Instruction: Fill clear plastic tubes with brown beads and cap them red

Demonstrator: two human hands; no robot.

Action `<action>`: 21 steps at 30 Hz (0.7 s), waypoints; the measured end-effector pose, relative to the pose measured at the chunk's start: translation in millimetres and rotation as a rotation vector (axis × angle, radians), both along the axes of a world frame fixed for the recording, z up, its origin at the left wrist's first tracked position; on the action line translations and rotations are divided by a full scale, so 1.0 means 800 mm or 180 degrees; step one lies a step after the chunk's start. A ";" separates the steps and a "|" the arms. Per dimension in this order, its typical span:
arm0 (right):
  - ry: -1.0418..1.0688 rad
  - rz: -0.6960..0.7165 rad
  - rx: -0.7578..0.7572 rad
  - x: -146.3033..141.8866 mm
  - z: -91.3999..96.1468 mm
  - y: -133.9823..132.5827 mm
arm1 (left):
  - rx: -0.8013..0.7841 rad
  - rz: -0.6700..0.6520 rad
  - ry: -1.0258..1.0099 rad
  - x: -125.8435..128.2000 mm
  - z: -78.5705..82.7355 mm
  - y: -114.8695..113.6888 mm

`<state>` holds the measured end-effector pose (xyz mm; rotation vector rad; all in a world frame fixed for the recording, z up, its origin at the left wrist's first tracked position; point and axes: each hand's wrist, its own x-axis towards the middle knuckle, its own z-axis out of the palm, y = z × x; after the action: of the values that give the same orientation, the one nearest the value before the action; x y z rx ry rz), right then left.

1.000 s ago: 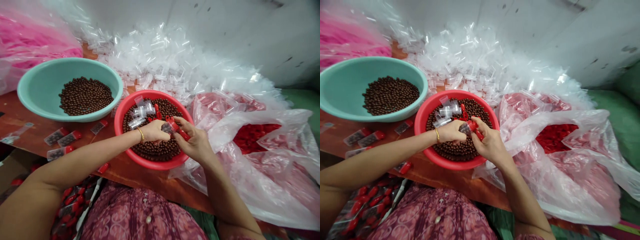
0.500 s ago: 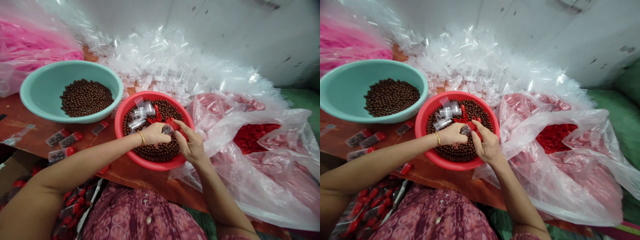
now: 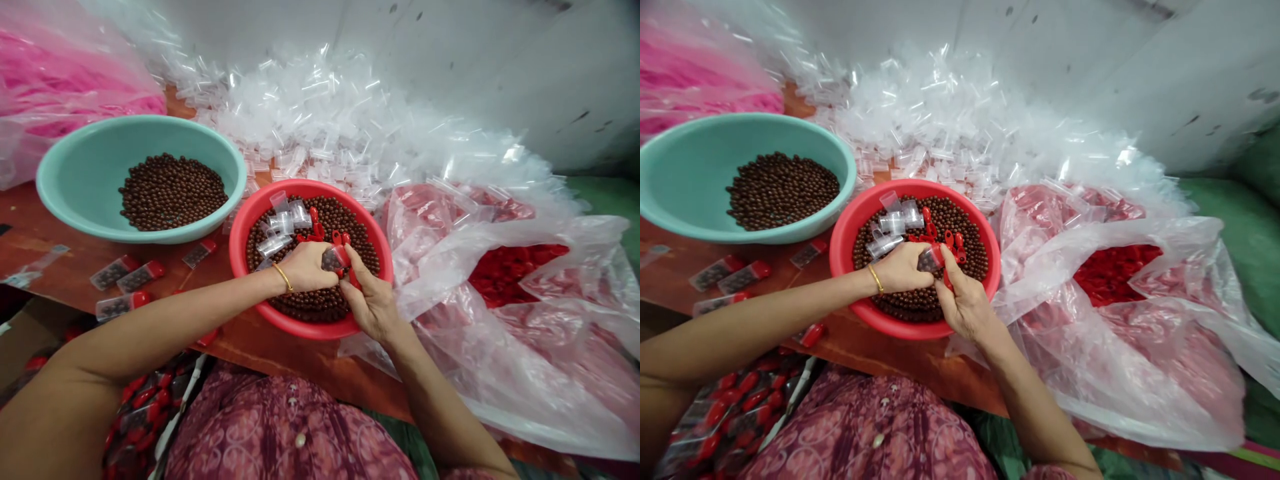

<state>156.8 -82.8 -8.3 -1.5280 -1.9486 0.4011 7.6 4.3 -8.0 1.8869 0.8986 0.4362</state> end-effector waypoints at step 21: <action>0.1779 -0.0116 -0.1201 -0.020 -0.013 0.059 | 0.1810 -0.0784 0.1316 -0.002 -0.002 -0.010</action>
<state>141.1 -35.9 -18.5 -1.4611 -1.4544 1.1000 5.9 -3.7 -9.2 2.6418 0.8415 0.1547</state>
